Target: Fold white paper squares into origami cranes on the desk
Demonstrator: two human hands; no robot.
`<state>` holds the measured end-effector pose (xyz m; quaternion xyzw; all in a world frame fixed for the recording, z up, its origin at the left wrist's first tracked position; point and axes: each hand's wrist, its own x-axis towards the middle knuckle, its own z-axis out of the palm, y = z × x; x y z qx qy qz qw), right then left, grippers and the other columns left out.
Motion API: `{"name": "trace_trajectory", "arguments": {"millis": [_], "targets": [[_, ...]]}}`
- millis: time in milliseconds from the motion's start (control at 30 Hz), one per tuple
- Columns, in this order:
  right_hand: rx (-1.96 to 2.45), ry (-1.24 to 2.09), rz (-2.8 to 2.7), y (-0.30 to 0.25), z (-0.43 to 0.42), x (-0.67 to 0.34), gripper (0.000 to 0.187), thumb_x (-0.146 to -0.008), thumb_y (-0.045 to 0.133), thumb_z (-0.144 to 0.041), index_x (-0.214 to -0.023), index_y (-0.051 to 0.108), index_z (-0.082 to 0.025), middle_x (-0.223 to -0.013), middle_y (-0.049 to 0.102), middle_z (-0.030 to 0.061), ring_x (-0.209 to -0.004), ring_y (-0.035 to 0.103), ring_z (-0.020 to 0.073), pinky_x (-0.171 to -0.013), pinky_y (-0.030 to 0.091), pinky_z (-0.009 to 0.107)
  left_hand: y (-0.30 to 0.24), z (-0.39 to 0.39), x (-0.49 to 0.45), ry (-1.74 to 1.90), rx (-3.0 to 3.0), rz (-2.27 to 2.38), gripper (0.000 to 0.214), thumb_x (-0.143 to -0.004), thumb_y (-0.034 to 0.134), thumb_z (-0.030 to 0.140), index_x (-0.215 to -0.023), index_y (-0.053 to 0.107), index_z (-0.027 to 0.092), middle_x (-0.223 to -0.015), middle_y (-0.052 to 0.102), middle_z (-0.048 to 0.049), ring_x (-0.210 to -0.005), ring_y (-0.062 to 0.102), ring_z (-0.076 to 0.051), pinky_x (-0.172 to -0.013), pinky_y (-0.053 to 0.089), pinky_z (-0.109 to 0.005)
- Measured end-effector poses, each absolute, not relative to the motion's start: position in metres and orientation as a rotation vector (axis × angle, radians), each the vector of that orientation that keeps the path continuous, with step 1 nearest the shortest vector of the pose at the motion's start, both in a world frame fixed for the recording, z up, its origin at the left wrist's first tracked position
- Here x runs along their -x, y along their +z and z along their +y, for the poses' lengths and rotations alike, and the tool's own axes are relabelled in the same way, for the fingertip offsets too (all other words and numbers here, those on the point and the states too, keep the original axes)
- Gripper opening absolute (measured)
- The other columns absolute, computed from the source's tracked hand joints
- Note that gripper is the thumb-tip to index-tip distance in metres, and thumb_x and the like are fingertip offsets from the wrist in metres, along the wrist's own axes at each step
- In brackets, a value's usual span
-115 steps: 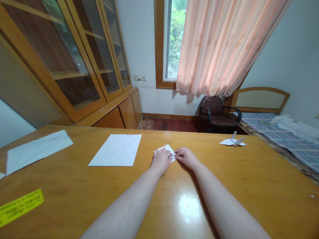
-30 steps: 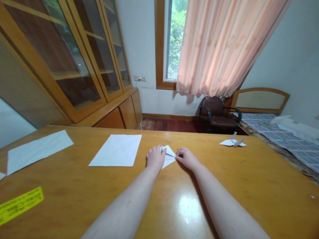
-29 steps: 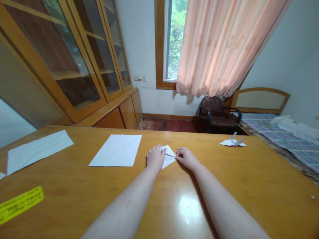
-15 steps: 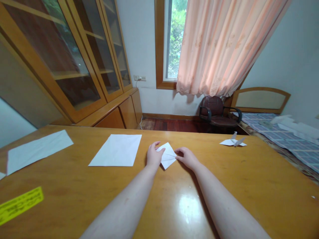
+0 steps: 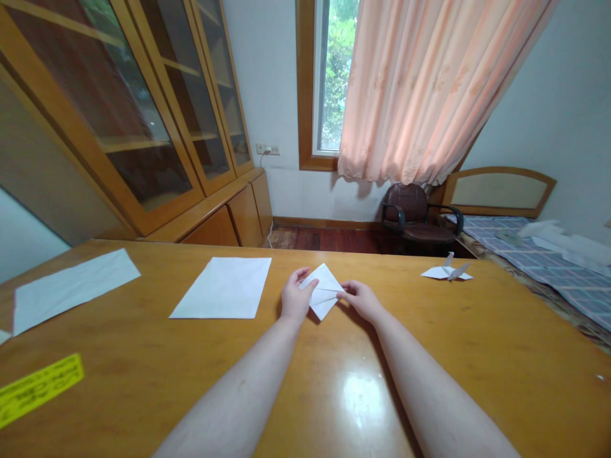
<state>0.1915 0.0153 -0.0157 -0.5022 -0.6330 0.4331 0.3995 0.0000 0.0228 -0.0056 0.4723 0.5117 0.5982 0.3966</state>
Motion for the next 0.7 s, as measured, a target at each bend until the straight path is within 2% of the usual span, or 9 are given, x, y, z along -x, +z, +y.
{"name": "trace_trajectory", "arguments": {"millis": [167,433,567,700], "targets": [[1.232,1.163,-1.386,-0.007,0.013,-0.192,0.031,-0.064,0.072,-0.043,-0.071,0.063,-0.015,-0.068,0.065,0.0013,-0.064,0.057,0.0139,-0.066,0.043,0.028,-0.006,0.024,0.000,1.555,-1.178,1.257,0.038,-0.067,0.071,0.019,-0.103,0.059,0.017,-0.102,0.064,-0.0084,-0.093,0.062,-0.018,-0.087,0.048,-0.032],[1.173,1.287,-1.254,0.002,0.008,-0.191,0.027,-0.063,0.073,-0.041,-0.072,0.067,-0.016,-0.071,0.066,0.0029,-0.066,0.056,0.0133,-0.066,0.041,0.027,-0.006,0.025,-0.001,1.577,-1.130,1.205,0.037,-0.066,0.071,0.019,-0.101,0.060,0.017,-0.101,0.065,-0.0080,-0.093,0.063,-0.018,-0.089,0.048,-0.035],[1.158,1.353,-1.267,0.005,0.007,-0.190,0.030,-0.064,0.072,-0.044,-0.070,0.068,-0.014,-0.061,0.060,0.0017,-0.058,0.050,0.0109,-0.057,0.038,0.025,-0.005,0.024,-0.002,1.587,-1.107,1.174,0.037,-0.066,0.071,0.019,-0.101,0.060,0.017,-0.101,0.065,-0.0076,-0.094,0.062,-0.018,-0.091,0.046,-0.036],[1.162,1.368,-1.303,0.004,0.007,-0.190,0.032,-0.065,0.071,-0.046,-0.066,0.068,-0.014,-0.060,0.059,0.0021,-0.055,0.047,0.0098,-0.053,0.035,0.023,-0.005,0.023,-0.004,1.592,-1.087,1.119,0.038,-0.064,0.072,0.020,-0.101,0.059,0.017,-0.101,0.064,-0.0074,-0.095,0.062,-0.017,-0.092,0.045,-0.036]]}}
